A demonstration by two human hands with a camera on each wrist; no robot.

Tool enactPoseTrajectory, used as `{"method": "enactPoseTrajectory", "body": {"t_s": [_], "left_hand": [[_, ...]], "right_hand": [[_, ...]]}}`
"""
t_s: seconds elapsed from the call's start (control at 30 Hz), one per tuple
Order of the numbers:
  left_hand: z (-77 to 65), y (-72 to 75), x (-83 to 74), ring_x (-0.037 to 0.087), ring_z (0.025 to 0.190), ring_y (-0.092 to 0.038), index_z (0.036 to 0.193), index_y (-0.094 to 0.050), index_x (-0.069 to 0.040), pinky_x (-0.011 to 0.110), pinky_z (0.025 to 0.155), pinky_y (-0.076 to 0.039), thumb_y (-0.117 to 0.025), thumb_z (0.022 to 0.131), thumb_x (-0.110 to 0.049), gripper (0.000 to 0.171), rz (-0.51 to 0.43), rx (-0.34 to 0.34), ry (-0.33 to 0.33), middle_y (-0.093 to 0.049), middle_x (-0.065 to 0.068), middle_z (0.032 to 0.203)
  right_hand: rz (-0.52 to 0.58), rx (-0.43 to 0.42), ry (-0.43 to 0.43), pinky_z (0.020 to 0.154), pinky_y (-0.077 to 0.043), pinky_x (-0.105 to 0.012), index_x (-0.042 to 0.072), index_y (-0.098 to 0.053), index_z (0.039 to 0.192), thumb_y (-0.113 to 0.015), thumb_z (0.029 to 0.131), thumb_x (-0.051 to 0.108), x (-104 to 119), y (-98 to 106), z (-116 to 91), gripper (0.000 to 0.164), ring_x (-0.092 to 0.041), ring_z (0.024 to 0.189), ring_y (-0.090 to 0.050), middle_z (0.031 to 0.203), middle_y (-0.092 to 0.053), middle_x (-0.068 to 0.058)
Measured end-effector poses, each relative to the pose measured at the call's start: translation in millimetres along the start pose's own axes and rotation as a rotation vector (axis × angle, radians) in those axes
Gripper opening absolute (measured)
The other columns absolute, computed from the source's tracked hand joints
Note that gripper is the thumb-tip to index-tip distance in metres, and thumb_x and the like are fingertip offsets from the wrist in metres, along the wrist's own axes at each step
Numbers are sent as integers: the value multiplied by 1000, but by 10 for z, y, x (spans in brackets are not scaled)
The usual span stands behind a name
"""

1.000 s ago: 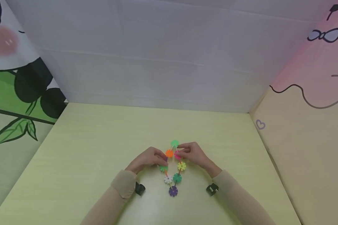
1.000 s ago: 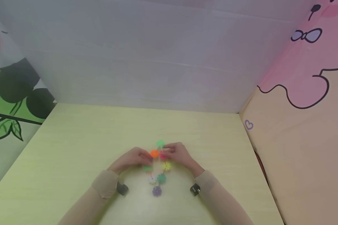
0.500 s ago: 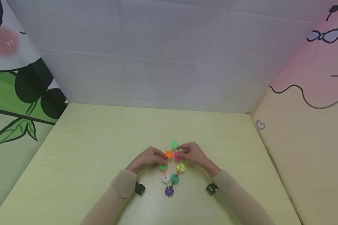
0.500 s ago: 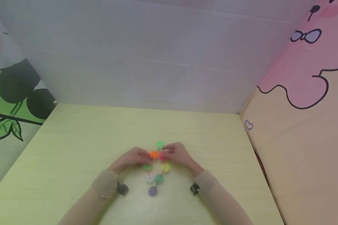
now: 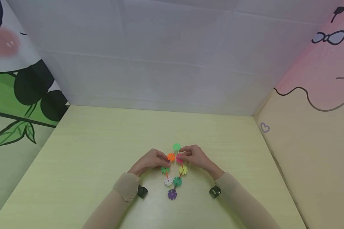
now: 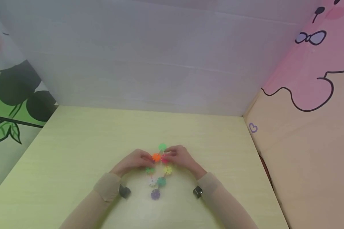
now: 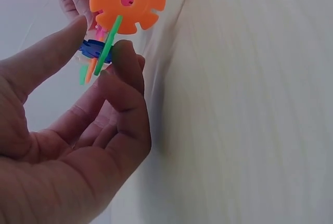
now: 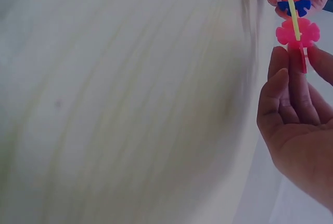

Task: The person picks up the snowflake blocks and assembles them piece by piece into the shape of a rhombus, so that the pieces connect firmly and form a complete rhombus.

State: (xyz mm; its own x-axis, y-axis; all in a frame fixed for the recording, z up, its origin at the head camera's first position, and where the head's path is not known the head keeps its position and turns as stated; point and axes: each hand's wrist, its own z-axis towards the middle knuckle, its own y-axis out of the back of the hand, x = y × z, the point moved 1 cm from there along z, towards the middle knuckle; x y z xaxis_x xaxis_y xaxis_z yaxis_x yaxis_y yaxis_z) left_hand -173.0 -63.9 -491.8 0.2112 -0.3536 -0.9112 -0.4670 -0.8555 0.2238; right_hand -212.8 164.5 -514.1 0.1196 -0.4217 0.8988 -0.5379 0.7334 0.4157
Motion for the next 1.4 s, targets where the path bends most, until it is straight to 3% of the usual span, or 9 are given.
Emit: {"method": "enactPoseTrajectory", "body": {"t_s": [0.23,0.5,0.87,1.17,1.4], "left_hand": [[14,-18,26,17,66,-57,84,-71,-3,31,63,-47,-82,75,-15,19,37,-25,5,-67,3,73],[19,-21,12,18,63,-58,82,-69,-4,32,60,-48,-82,74,-16,20,95,-55,11,-66,2,71],[38,-34,13,18,61,-58,82,-71,-7,30,58,-47,-83,73,-23,23,223,-93,28,-65,0,69],[65,-9,51,19,66,-60,90,-72,-7,32,63,-49,-85,70,-33,36,229,-118,65,-66,1,78],[71,114,64,22,66,-61,82,-75,-11,33,62,-48,-78,77,-41,31,234,-127,64,-67,5,70]], "right_hand": [[-94,-15,1,73,-51,-30,6,-69,113,-71,88,30,12,-22,25,35,-12,84,-66,91,-71,1],[-150,-21,-20,75,-50,-31,7,-70,111,-68,91,23,26,-33,26,26,-12,85,-64,92,-70,2],[-226,-31,-49,85,-47,-35,12,-72,108,-69,90,26,-52,-59,30,24,-12,95,-61,100,-68,5],[-229,-35,-51,83,-48,-33,14,-73,107,-68,90,28,-56,-55,27,22,-13,94,-61,100,-69,7],[-248,-57,-47,75,-50,-30,13,-72,108,-67,91,23,-31,29,23,21,-13,87,-61,101,-68,3]]}}
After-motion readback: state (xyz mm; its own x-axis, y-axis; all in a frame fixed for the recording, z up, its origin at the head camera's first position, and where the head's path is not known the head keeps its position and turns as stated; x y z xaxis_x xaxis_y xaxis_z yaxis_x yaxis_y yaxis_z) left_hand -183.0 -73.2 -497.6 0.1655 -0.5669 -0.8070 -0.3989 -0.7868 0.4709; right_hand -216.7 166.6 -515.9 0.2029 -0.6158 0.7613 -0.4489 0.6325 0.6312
